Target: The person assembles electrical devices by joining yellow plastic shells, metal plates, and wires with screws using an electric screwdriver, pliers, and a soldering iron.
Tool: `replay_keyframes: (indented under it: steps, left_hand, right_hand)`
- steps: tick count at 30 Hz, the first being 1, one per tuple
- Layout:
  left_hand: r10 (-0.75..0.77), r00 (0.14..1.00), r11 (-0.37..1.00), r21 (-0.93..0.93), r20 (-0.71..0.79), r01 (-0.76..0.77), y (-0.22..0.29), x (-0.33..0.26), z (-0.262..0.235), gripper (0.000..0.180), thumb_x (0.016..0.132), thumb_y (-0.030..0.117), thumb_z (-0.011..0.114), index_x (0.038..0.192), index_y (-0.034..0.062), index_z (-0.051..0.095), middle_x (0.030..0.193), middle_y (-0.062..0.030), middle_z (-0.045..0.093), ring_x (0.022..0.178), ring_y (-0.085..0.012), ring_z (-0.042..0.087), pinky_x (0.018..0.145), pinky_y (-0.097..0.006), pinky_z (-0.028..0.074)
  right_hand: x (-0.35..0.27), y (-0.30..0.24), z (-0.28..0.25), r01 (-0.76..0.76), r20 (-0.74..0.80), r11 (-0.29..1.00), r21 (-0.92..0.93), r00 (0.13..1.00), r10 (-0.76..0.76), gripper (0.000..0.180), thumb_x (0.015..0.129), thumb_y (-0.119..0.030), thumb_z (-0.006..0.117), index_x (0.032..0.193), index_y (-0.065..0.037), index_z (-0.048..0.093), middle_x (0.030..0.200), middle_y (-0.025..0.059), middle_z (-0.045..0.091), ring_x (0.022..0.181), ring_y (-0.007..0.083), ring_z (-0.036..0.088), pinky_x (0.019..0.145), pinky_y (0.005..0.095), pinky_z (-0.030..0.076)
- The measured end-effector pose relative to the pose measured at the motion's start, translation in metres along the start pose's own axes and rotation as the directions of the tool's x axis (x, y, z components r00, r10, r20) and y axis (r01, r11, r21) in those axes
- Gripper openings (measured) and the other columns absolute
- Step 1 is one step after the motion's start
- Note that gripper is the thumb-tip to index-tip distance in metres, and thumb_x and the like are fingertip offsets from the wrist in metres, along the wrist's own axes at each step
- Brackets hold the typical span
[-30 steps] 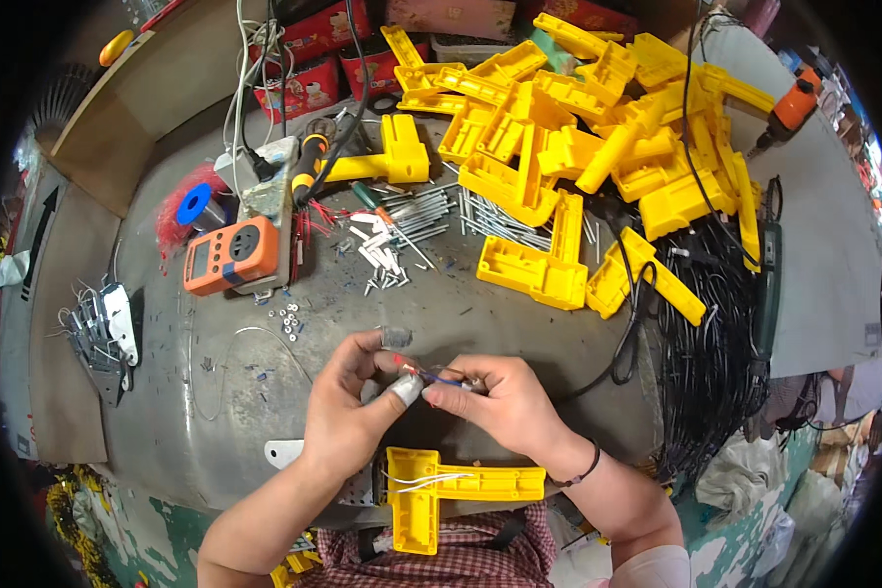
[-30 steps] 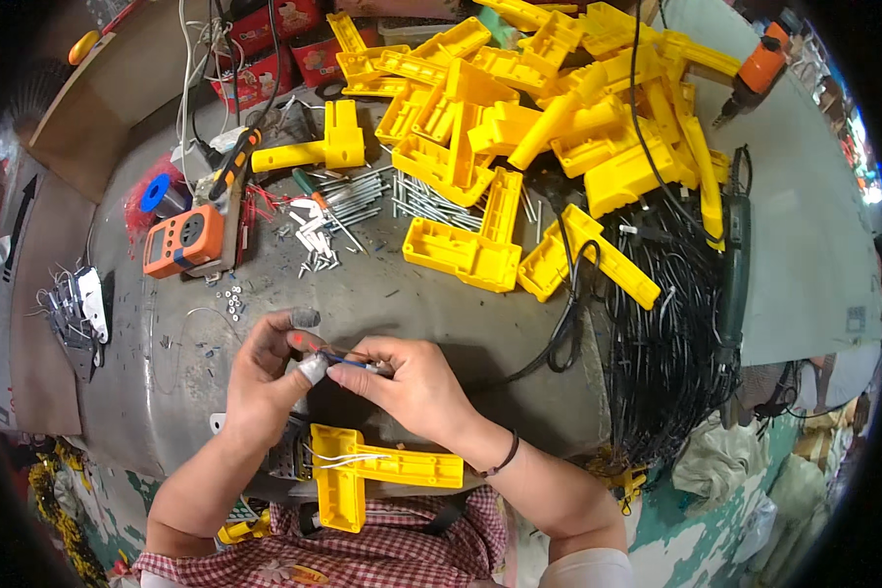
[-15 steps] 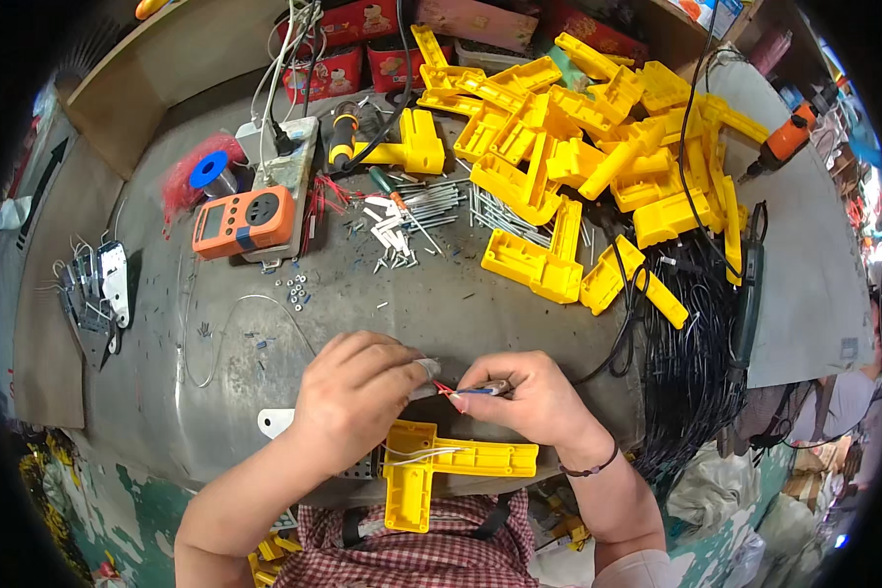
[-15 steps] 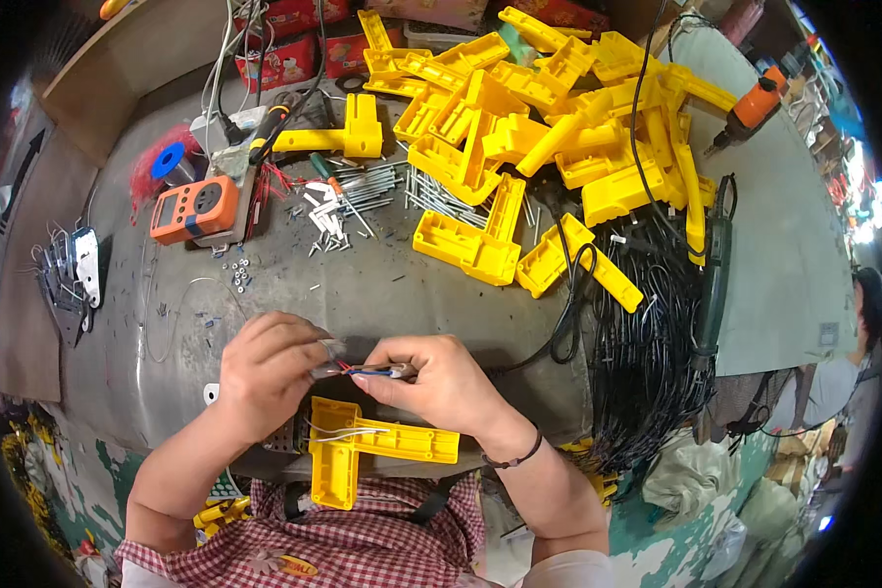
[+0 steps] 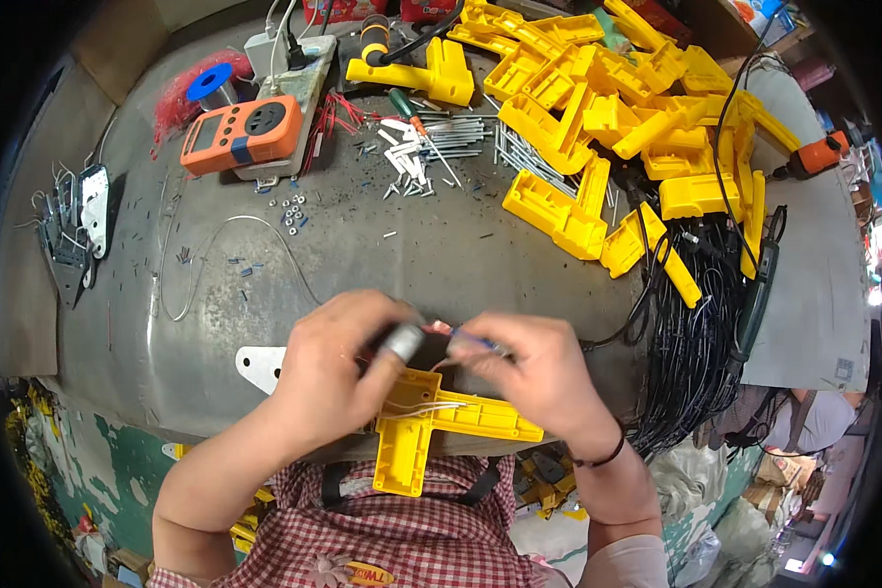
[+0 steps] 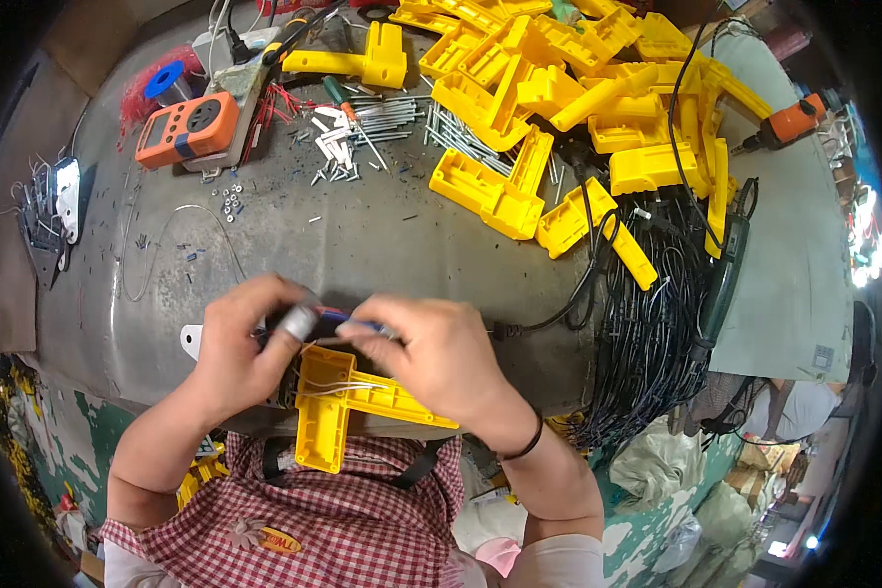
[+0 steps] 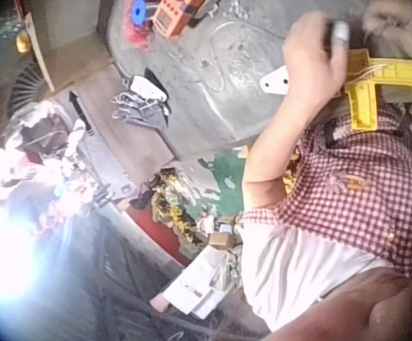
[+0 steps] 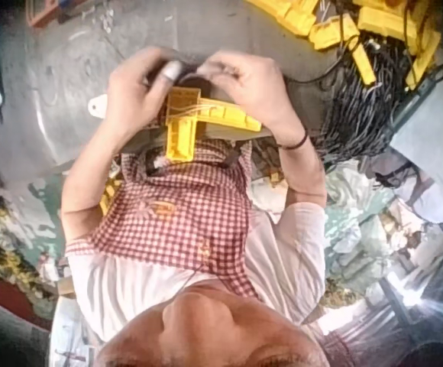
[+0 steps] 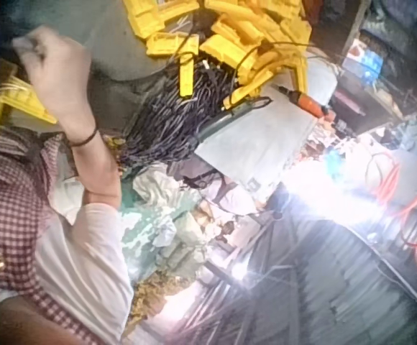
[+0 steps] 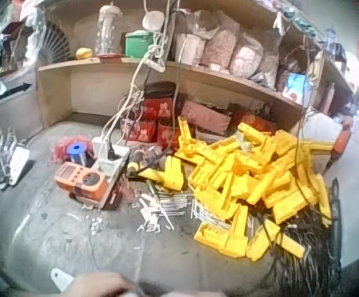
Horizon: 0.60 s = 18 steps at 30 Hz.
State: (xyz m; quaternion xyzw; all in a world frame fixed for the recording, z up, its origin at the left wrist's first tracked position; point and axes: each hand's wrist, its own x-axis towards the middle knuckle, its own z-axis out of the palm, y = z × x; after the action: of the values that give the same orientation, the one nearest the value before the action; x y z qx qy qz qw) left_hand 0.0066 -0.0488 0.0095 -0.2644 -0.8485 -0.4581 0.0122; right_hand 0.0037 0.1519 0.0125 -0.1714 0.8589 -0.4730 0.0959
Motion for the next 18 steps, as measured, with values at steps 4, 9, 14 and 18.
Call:
replay_keyframes:
  steps: [4, 9, 14, 18]
  left_hand:
    - [-0.21, 0.957, 0.976, 0.013, -0.199, 0.216, -0.017, -0.016, 0.012, 0.016, 0.07, 0.001, 0.064, 0.085, 0.0019, 0.06, 0.08, -0.0129, 0.06, 0.073, -0.0307, 0.059, 0.065, -0.036, 0.047]
    - [-0.149, 0.962, 0.989, -0.033, -0.229, 0.146, -0.021, -0.02, 0.014, 0.011, 0.073, 0.0, 0.062, 0.083, 0.0009, 0.058, 0.077, -0.0097, 0.058, 0.068, -0.0229, 0.056, 0.063, -0.03, 0.044]
    - [-0.147, 0.977, 0.986, -0.1, -0.154, 0.133, -0.006, -0.016, 0.011, 0.014, 0.066, 0.007, 0.063, 0.079, 0.0046, 0.06, 0.082, -0.0065, 0.057, 0.081, -0.0253, 0.054, 0.076, -0.035, 0.04]
    - [-0.186, 0.974, 0.978, -0.122, -0.133, 0.17, 0.001, -0.015, 0.016, 0.014, 0.066, 0.01, 0.063, 0.078, 0.0052, 0.06, 0.084, -0.0054, 0.057, 0.083, -0.0245, 0.054, 0.08, -0.035, 0.036]
  right_hand:
    - [-0.007, -0.016, 0.024, 0.293, 0.332, 0.878, -0.379, 0.928, -0.167, 0.013, 0.07, -0.014, 0.063, 0.082, -0.009, 0.063, 0.075, 0.0074, 0.062, 0.077, 0.024, 0.062, 0.068, 0.0352, 0.048]
    - [-0.009, -0.005, -0.003, 0.142, 0.211, 0.966, -0.215, 0.973, -0.096, 0.014, 0.073, -0.013, 0.063, 0.086, -0.008, 0.064, 0.078, 0.0092, 0.064, 0.075, 0.027, 0.062, 0.064, 0.0348, 0.048]
    - [-0.011, 0.003, -0.001, -0.134, 0.128, 0.987, 0.092, 0.984, 0.121, 0.018, 0.081, -0.017, 0.063, 0.092, -0.003, 0.064, 0.068, 0.012, 0.062, 0.056, 0.0167, 0.058, 0.055, 0.028, 0.044]
    - [-0.005, -0.006, -0.006, -0.147, 0.109, 0.979, 0.143, 0.985, 0.132, 0.019, 0.081, -0.017, 0.065, 0.09, -0.001, 0.064, 0.063, 0.0097, 0.061, 0.055, 0.0071, 0.052, 0.052, 0.0248, 0.042]
